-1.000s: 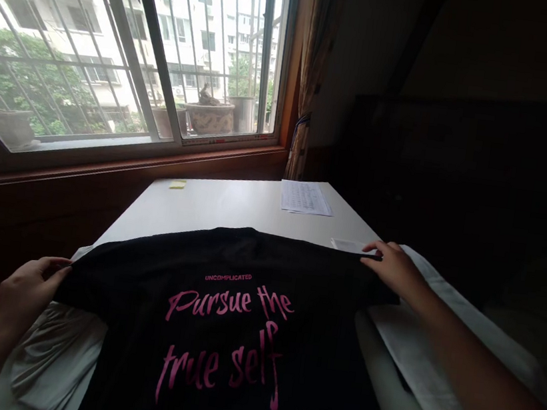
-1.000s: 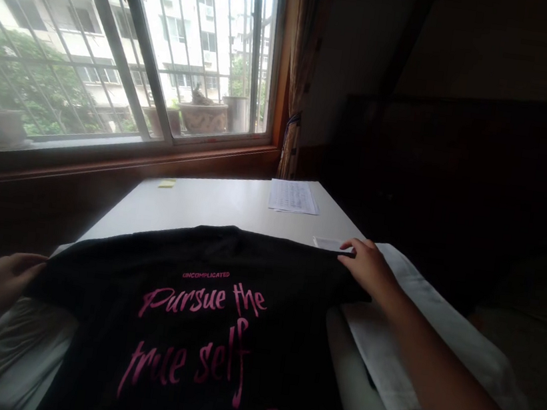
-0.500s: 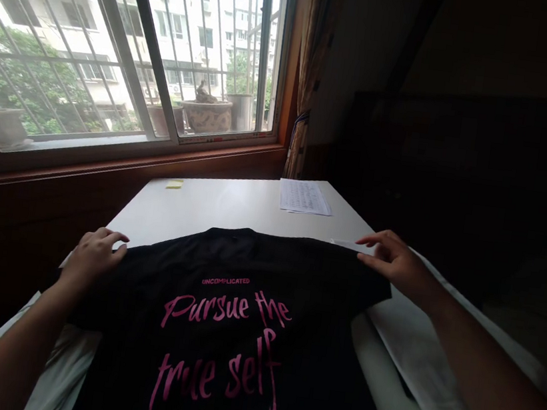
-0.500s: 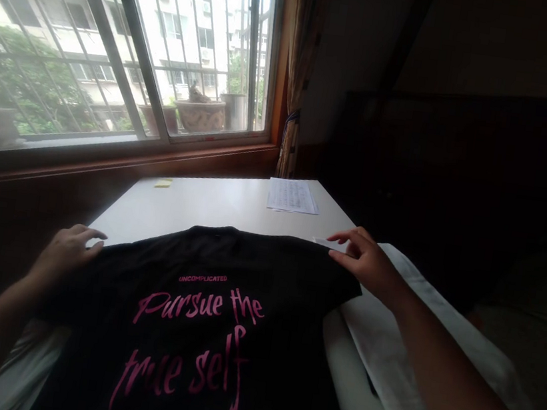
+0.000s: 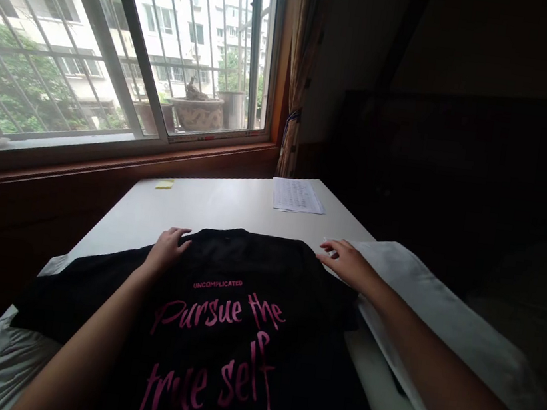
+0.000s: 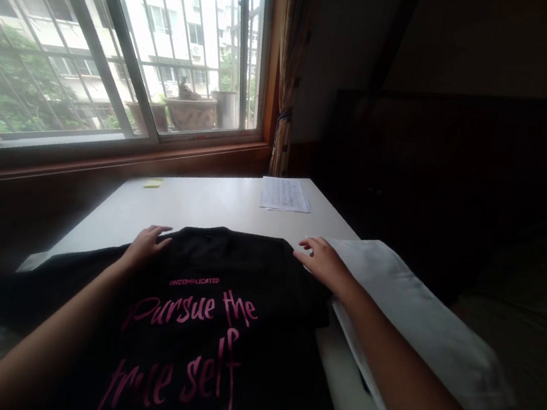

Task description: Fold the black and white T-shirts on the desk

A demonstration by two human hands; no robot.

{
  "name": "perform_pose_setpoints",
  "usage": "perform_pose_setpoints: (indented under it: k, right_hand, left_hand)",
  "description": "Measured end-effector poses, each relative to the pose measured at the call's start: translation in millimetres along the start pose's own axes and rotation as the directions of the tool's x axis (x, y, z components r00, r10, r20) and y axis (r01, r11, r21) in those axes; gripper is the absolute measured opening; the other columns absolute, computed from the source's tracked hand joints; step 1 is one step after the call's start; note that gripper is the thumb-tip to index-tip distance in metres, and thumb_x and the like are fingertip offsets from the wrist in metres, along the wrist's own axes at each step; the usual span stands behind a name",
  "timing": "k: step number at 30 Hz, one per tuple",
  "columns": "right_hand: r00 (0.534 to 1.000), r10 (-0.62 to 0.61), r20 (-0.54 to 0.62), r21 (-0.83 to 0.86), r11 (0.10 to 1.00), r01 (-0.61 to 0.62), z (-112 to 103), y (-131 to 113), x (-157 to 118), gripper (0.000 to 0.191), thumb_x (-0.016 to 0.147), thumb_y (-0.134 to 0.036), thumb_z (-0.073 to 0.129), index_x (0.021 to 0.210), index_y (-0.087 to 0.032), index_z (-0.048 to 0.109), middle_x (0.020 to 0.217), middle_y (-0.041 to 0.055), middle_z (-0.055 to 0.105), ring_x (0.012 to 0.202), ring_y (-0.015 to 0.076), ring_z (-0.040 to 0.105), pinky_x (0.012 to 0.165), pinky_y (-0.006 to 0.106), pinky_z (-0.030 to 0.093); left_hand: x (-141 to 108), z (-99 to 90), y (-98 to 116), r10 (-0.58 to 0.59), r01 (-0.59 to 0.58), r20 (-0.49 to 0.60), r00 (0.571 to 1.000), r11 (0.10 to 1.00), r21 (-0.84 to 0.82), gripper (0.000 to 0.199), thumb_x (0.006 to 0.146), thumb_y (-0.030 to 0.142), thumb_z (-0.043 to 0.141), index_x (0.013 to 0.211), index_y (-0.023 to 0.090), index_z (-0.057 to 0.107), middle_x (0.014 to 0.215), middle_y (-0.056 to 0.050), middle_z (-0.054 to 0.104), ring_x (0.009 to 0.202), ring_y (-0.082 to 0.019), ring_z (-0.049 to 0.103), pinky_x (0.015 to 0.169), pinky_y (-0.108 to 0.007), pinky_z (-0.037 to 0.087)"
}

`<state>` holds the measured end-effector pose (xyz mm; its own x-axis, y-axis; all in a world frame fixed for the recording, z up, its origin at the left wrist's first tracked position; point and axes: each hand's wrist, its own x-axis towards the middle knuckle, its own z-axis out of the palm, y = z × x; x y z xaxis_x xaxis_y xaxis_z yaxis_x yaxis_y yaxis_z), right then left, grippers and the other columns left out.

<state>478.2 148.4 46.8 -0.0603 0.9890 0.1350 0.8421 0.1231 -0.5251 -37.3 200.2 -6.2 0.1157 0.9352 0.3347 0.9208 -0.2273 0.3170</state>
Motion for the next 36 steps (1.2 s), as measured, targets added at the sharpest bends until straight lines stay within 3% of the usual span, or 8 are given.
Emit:
perform_pose_setpoints:
  k: [5,8,15,18,25,31,34,36]
  right_hand:
    - [0.965,0.161,0.206,-0.142,0.981,-0.133,24.2,-2.1,6.7,0.060,0.082,-0.062,0.068,0.121,-0.018,0.064,0.112,0.0141,0.072,0.098,0.0296,0.069,0.081,0.035,0.052]
    - [0.964,0.177,0.200,-0.179,0.974,-0.142,27.2,-3.8,2.7,0.061,0.077,-0.059,0.073,0.120,-0.017,0.064,0.113,0.0157,0.072,0.099,0.0310,0.069,0.079,0.035,0.052]
    - [0.949,0.128,0.289,0.015,0.990,-0.138,-0.5,7.1,1.6,0.026,0.075,-0.040,0.073,0.093,-0.021,0.072,0.093,0.0068,0.076,0.085,0.0265,0.071,0.071,0.033,0.053]
    - [0.978,0.118,0.174,-0.020,0.993,-0.116,-20.1,21.2,11.9,0.020,0.074,-0.036,0.072,0.088,-0.022,0.072,0.086,0.0038,0.075,0.081,0.0241,0.069,0.068,0.031,0.050]
    - [0.994,0.062,-0.087,-0.462,0.882,-0.095,-42.0,40.4,35.3,0.021,0.079,-0.031,0.068,0.097,-0.022,0.073,0.100,0.0090,0.069,0.092,0.0263,0.063,0.077,0.035,0.045]
    - [0.982,-0.126,-0.142,-0.586,0.810,0.019,-1.8,-6.5,35.5,0.034,0.086,-0.010,0.055,0.111,-0.021,0.074,0.113,0.0194,0.065,0.109,0.0368,0.053,0.089,0.050,0.042]
    - [0.954,-0.295,0.056,-0.456,0.842,0.287,29.9,-41.5,42.4,0.039,0.088,-0.009,0.054,0.118,-0.025,0.072,0.120,0.0145,0.064,0.110,0.0327,0.054,0.092,0.045,0.045]
    - [0.883,-0.427,0.193,-0.307,0.829,0.468,51.9,-64.0,50.6,0.038,0.089,-0.010,0.059,0.120,-0.027,0.072,0.123,0.0101,0.064,0.111,0.0291,0.055,0.096,0.043,0.045]
  left_hand:
    - [-3.3,12.1,8.5,0.008,-0.008,0.009,1.000,1.000,0.026,0.040,0.095,0.040,0.054,0.129,0.021,0.065,0.125,-0.011,0.065,0.116,-0.030,0.058,0.105,-0.045,0.048]
    - [-8.7,13.3,9.2,-0.001,0.001,-0.002,1.000,0.999,0.044,0.039,0.097,0.039,0.051,0.129,0.021,0.064,0.123,-0.012,0.064,0.115,-0.030,0.056,0.106,-0.046,0.047]
    - [-10.8,13.1,10.8,-0.016,0.015,0.011,1.000,0.997,0.075,0.037,0.099,0.039,0.049,0.129,0.023,0.063,0.124,-0.010,0.062,0.115,-0.029,0.056,0.106,-0.045,0.046]
    - [-9.8,13.4,10.8,-0.026,0.024,0.021,0.999,0.996,0.088,0.037,0.099,0.039,0.049,0.130,0.024,0.063,0.125,-0.010,0.062,0.116,-0.029,0.055,0.107,-0.044,0.045]
    - [-10.5,14.2,13.2,-0.041,0.036,0.042,0.998,0.992,0.120,0.042,0.100,0.032,0.044,0.141,0.029,0.057,0.129,-0.009,0.059,0.116,-0.030,0.053,0.104,-0.045,0.046]
    - [-7.9,10.9,14.9,0.042,-0.063,0.111,0.993,0.980,0.187,0.050,0.096,0.015,0.043,0.138,0.038,0.059,0.144,-0.005,0.051,0.127,-0.031,0.046,0.100,-0.048,0.049]
    - [-0.7,3.9,15.4,0.144,-0.187,0.212,0.967,0.962,0.199,0.054,0.089,0.008,0.047,0.132,0.037,0.062,0.151,-0.003,0.045,0.134,-0.031,0.040,0.101,-0.047,0.049]
    - [6.6,-2.6,16.8,0.173,-0.233,0.274,0.946,0.951,0.204,0.053,0.088,0.008,0.049,0.132,0.035,0.061,0.155,-0.004,0.041,0.134,-0.031,0.040,0.099,-0.045,0.051]
